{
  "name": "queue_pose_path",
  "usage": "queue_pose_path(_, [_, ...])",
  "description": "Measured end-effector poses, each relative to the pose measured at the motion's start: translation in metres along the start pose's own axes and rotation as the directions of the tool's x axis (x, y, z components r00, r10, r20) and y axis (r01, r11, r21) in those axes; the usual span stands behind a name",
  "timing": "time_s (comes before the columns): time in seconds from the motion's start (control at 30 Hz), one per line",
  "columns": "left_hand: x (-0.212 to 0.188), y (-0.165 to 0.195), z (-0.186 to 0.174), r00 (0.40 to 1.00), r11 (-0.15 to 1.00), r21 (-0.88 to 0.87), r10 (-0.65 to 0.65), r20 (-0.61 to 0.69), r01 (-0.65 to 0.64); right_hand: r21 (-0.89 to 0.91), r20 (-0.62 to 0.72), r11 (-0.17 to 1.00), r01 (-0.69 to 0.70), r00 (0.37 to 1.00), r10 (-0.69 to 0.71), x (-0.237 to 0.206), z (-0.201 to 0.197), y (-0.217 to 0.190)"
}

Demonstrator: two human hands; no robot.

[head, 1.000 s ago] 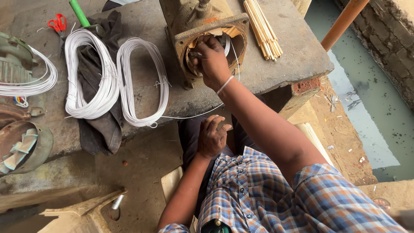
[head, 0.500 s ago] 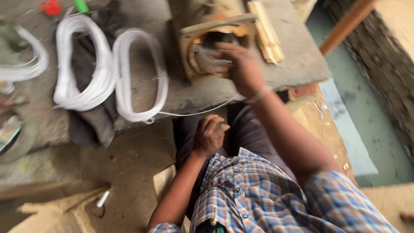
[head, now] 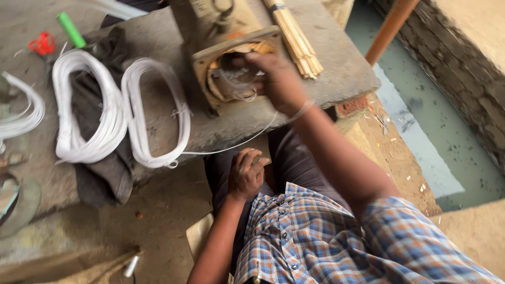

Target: The person sits on a chair and coils a long white plastic strip by hand over their lap, forming loops. They place the finished coil into the opening of a bench-mounted machine, press it in with their hand, and use a thin wooden stick to help position it, then begin coiling another length of the strip.

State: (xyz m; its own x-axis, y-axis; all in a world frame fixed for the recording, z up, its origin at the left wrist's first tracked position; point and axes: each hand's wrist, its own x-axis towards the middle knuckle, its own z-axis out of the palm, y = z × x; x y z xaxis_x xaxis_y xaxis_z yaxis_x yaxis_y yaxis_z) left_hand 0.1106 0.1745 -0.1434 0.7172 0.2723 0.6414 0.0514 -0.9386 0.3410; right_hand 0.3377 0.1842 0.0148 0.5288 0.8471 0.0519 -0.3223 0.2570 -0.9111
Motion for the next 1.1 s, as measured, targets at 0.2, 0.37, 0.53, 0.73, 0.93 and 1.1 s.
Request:
queue_pose_path(0.2, [0.003, -0.001, -0.006, 1.0, 0.999, -0.035, -0.016, -0.026, 0.015, -0.173, 0.347, 0.983, 0.064, 0.938, 0.0, -0.039, -0.028, -0.024])
queue_pose_path(0.37, [0.008, 0.007, -0.014, 0.999, 1.0, -0.012, 0.012, -0.051, -0.012, -0.443, 0.456, 0.878, 0.183, 0.889, 0.045, -0.093, -0.063, -0.02])
queue_pose_path(0.53, [0.021, 0.012, -0.029, 0.979, 0.999, -0.048, -0.012, -0.202, 0.003, -0.598, 0.147, 0.793, 0.118, 0.988, -0.037, -0.082, -0.12, -0.016])
queue_pose_path(0.73, [0.073, 0.004, -0.039, 0.894, 0.941, -0.19, -0.328, -0.306, 0.28, -0.976, 0.154, 0.135, 0.172, 0.979, -0.136, -0.045, -0.118, -0.016])
queue_pose_path(0.93, [0.119, -0.006, -0.039, 0.762, 0.696, -0.4, -0.647, 0.009, 0.596, -0.844, 0.462, 0.054, 0.533, 0.776, -0.429, -0.07, -0.054, -0.017])
queue_pose_path(1.1, [0.118, -0.008, -0.04, 0.953, 0.913, 0.282, -0.262, -0.151, 0.296, -0.703, 0.708, -0.371, 0.606, 0.551, -0.441, -0.06, -0.008, 0.008])
